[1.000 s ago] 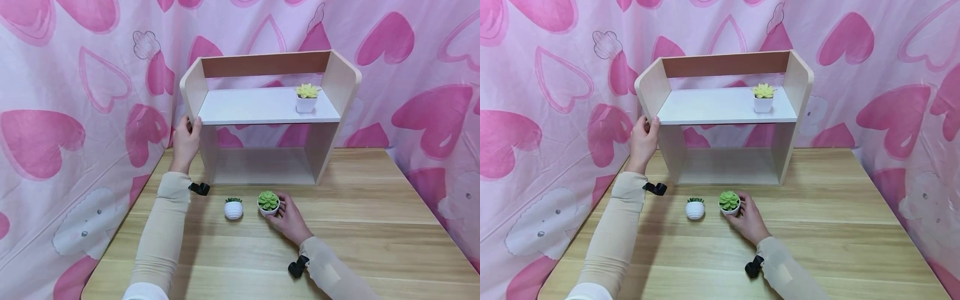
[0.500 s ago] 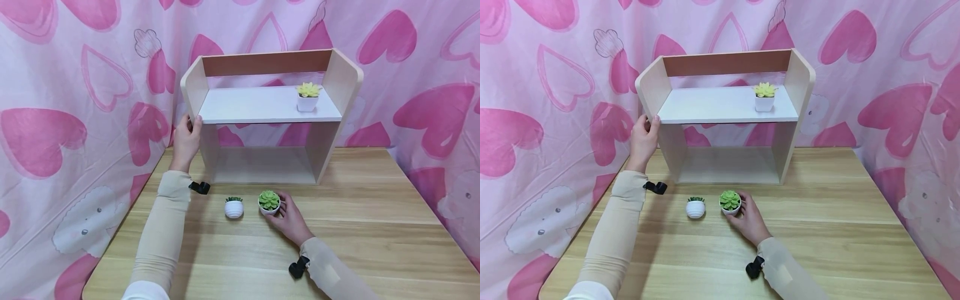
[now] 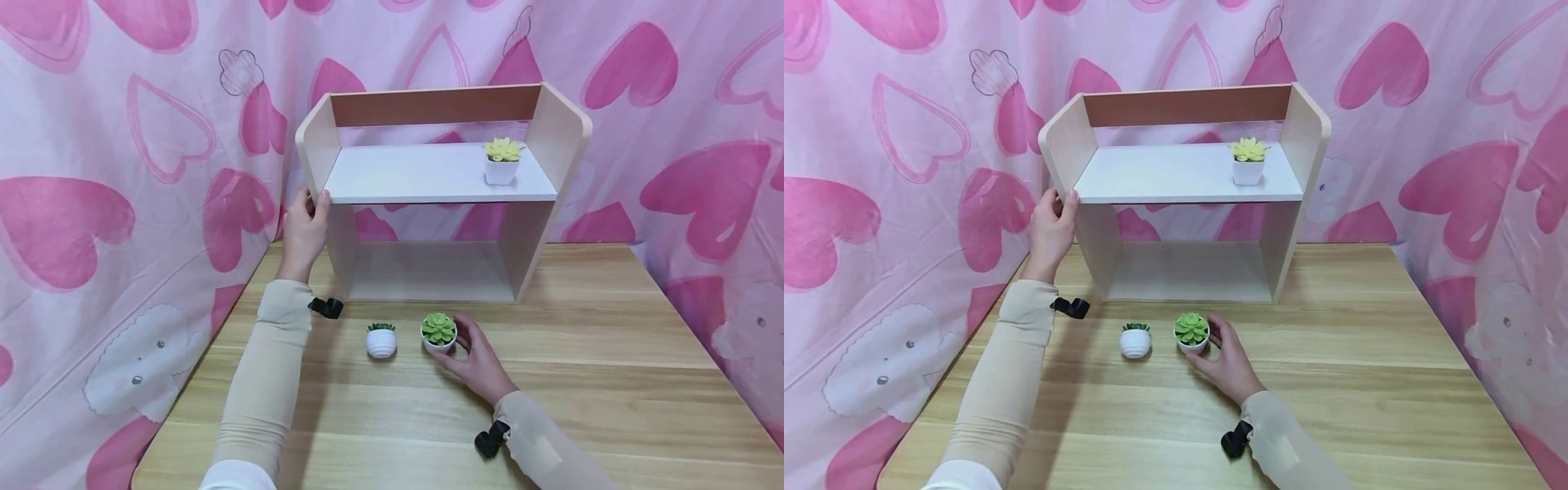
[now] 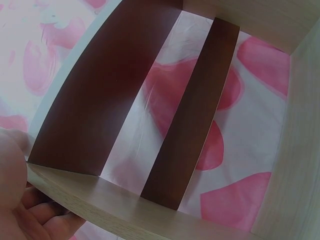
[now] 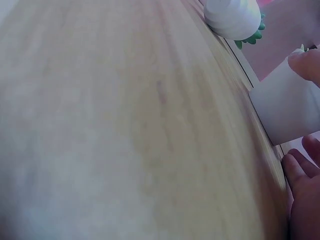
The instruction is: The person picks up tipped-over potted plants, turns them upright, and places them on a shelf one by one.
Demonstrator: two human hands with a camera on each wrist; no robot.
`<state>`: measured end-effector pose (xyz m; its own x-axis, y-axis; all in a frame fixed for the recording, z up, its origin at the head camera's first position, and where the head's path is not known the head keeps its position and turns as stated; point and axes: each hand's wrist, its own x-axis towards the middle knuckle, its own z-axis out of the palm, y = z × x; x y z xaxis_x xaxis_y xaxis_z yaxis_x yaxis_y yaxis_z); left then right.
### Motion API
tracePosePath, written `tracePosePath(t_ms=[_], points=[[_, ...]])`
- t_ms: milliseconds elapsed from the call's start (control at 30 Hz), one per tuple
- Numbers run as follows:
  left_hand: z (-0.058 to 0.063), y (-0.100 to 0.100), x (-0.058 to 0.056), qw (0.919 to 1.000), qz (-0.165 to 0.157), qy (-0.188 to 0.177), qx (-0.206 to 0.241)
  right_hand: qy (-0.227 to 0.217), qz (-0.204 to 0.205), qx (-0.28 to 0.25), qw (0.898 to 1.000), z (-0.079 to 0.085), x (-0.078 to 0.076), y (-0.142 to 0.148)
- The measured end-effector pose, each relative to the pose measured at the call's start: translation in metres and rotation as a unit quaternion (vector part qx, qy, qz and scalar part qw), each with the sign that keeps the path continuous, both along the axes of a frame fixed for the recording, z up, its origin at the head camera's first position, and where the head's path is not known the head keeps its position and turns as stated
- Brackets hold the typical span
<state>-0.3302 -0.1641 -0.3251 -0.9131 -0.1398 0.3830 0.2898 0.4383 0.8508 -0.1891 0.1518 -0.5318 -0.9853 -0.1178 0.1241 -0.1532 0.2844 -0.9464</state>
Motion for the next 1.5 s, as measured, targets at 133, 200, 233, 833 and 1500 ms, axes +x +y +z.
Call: tracePosePath(t_ms=[133, 200, 233, 833, 1500], points=[[0.0, 0.0, 0.0, 1.0, -0.001, 0.002, 0.003, -0.003, 0.0, 0.003, 1.0, -0.001, -0.002, -0.002], [0.0, 0.0, 0.0, 1.0, -0.002, 0.004, 0.005, -0.004, -0.002, 0.006, 1.0, -0.001, -0.003, -0.004], [0.0, 0.0, 0.0, 1.0, -0.002, 0.004, 0.005, -0.006, -0.003, 0.007, 1.0, 0.0, -0.003, -0.005], [0.0, -0.001, 0.0, 1.0, -0.003, 0.0, 0.003, -0.044, -0.046, 0.024, 0.998, 0.003, -0.004, -0.01], [0.0, -0.001, -0.001, 1.0, -0.001, 0.008, 0.004, 0.014, -0.048, 0.041, 0.998, 0.06, -0.001, -0.004]])
